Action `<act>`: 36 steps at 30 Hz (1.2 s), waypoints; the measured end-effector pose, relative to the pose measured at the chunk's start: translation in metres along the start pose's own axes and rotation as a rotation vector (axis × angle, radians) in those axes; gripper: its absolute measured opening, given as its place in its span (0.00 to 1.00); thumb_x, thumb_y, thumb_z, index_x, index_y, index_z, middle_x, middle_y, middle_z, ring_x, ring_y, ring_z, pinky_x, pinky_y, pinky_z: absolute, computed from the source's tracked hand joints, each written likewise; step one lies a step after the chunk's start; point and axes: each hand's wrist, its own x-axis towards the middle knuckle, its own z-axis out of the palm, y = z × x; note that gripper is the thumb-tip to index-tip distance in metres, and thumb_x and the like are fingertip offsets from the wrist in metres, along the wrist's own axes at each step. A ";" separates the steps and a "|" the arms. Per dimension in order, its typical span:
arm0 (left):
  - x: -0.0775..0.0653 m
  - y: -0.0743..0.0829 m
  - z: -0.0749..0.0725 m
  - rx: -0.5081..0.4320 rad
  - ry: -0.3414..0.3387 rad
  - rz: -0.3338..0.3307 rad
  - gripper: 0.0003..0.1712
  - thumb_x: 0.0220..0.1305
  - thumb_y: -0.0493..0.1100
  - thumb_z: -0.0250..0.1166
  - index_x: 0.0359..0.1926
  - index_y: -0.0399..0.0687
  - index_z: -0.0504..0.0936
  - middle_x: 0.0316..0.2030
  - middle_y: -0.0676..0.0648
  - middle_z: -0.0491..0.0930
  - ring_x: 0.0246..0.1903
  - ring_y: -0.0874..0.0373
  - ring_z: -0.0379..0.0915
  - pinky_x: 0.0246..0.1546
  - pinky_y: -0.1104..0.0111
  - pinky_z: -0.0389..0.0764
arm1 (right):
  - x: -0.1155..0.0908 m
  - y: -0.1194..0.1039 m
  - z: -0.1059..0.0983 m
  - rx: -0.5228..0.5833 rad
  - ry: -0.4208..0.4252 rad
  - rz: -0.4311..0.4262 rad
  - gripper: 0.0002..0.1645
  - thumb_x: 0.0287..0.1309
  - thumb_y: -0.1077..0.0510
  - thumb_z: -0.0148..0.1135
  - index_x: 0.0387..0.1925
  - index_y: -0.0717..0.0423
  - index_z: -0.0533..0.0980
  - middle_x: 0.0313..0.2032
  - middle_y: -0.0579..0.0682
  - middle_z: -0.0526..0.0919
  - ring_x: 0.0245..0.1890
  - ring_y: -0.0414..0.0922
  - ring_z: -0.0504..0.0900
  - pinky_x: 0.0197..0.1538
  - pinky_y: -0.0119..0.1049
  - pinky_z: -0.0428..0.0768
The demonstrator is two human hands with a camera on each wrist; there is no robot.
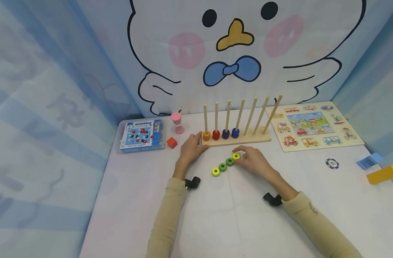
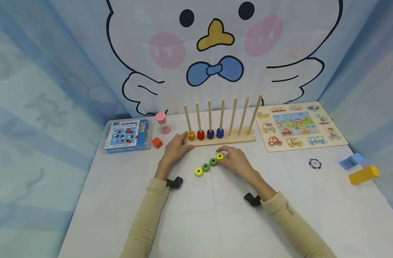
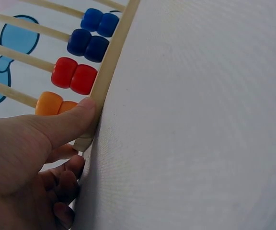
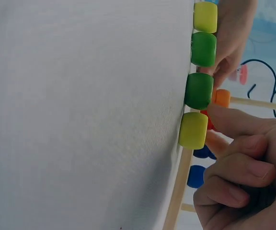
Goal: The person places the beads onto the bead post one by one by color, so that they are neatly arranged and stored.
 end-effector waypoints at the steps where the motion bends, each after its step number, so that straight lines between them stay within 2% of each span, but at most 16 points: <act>1: 0.000 0.000 0.000 0.000 -0.001 0.000 0.43 0.57 0.61 0.66 0.70 0.51 0.63 0.34 0.50 0.69 0.28 0.57 0.66 0.26 0.69 0.63 | 0.000 0.000 0.000 -0.009 0.015 0.000 0.24 0.54 0.54 0.68 0.53 0.54 0.77 0.10 0.42 0.63 0.11 0.38 0.59 0.17 0.32 0.59; 7: 0.001 0.000 0.002 -0.012 0.010 -0.002 0.43 0.57 0.61 0.66 0.70 0.51 0.64 0.33 0.50 0.69 0.28 0.57 0.65 0.26 0.68 0.62 | -0.001 0.001 0.001 -0.052 0.038 0.024 0.22 0.55 0.52 0.67 0.50 0.56 0.78 0.11 0.43 0.64 0.11 0.39 0.60 0.16 0.33 0.60; 10: 0.001 0.000 0.003 -0.011 0.000 0.002 0.44 0.57 0.61 0.66 0.70 0.51 0.63 0.33 0.50 0.69 0.28 0.57 0.65 0.26 0.68 0.62 | -0.003 -0.002 -0.006 -0.065 0.084 0.021 0.23 0.56 0.50 0.67 0.50 0.58 0.77 0.11 0.43 0.66 0.11 0.38 0.61 0.16 0.32 0.61; 13: -0.001 0.000 0.004 -0.009 -0.009 0.003 0.44 0.57 0.61 0.66 0.70 0.51 0.63 0.33 0.50 0.69 0.28 0.57 0.65 0.26 0.68 0.63 | -0.004 -0.017 -0.029 -0.037 0.222 -0.007 0.26 0.58 0.49 0.65 0.53 0.58 0.76 0.12 0.45 0.69 0.11 0.40 0.64 0.14 0.32 0.62; 17: -0.001 -0.002 0.003 -0.005 -0.002 -0.009 0.43 0.57 0.61 0.66 0.70 0.52 0.63 0.33 0.50 0.69 0.28 0.57 0.65 0.26 0.68 0.63 | 0.004 -0.049 -0.083 0.008 0.504 -0.101 0.27 0.59 0.47 0.64 0.56 0.56 0.75 0.12 0.50 0.69 0.10 0.43 0.63 0.12 0.31 0.59; 19: -0.002 -0.003 0.002 -0.002 -0.001 -0.018 0.43 0.57 0.61 0.66 0.70 0.53 0.63 0.34 0.50 0.69 0.29 0.57 0.65 0.26 0.68 0.63 | 0.012 -0.062 -0.108 0.011 0.613 -0.139 0.27 0.59 0.46 0.63 0.56 0.55 0.75 0.11 0.52 0.67 0.09 0.42 0.61 0.12 0.30 0.55; 20: -0.002 -0.004 0.002 -0.001 -0.003 -0.020 0.43 0.57 0.61 0.65 0.70 0.53 0.63 0.34 0.50 0.69 0.29 0.57 0.65 0.26 0.68 0.62 | 0.017 -0.067 -0.119 0.005 0.641 -0.146 0.27 0.60 0.45 0.62 0.56 0.55 0.75 0.10 0.52 0.66 0.09 0.42 0.60 0.12 0.30 0.55; 22: -0.002 -0.005 0.002 -0.003 -0.007 -0.021 0.43 0.57 0.62 0.65 0.70 0.53 0.63 0.34 0.50 0.69 0.29 0.57 0.65 0.26 0.68 0.62 | 0.026 -0.074 -0.134 -0.012 0.651 -0.134 0.27 0.60 0.44 0.62 0.55 0.56 0.76 0.10 0.53 0.66 0.09 0.41 0.59 0.13 0.31 0.54; 25: -0.002 -0.006 0.003 -0.002 -0.009 -0.010 0.43 0.58 0.62 0.65 0.70 0.52 0.63 0.34 0.50 0.69 0.29 0.58 0.65 0.26 0.69 0.62 | 0.033 -0.075 -0.141 -0.023 0.615 -0.088 0.29 0.60 0.43 0.61 0.55 0.58 0.75 0.10 0.51 0.65 0.08 0.41 0.59 0.13 0.32 0.54; 28: -0.002 -0.005 0.005 -0.006 -0.012 0.006 0.43 0.58 0.62 0.64 0.70 0.52 0.63 0.34 0.50 0.69 0.28 0.58 0.65 0.26 0.69 0.62 | 0.033 -0.072 -0.140 -0.026 0.594 -0.054 0.30 0.60 0.43 0.60 0.55 0.59 0.75 0.10 0.51 0.65 0.08 0.42 0.59 0.13 0.32 0.54; 36: -0.002 -0.003 0.001 -0.014 -0.002 -0.008 0.43 0.57 0.62 0.65 0.70 0.52 0.63 0.33 0.50 0.69 0.28 0.57 0.65 0.26 0.69 0.62 | 0.035 -0.067 -0.134 -0.056 0.571 -0.065 0.29 0.60 0.42 0.61 0.54 0.59 0.76 0.13 0.53 0.68 0.10 0.45 0.61 0.13 0.32 0.55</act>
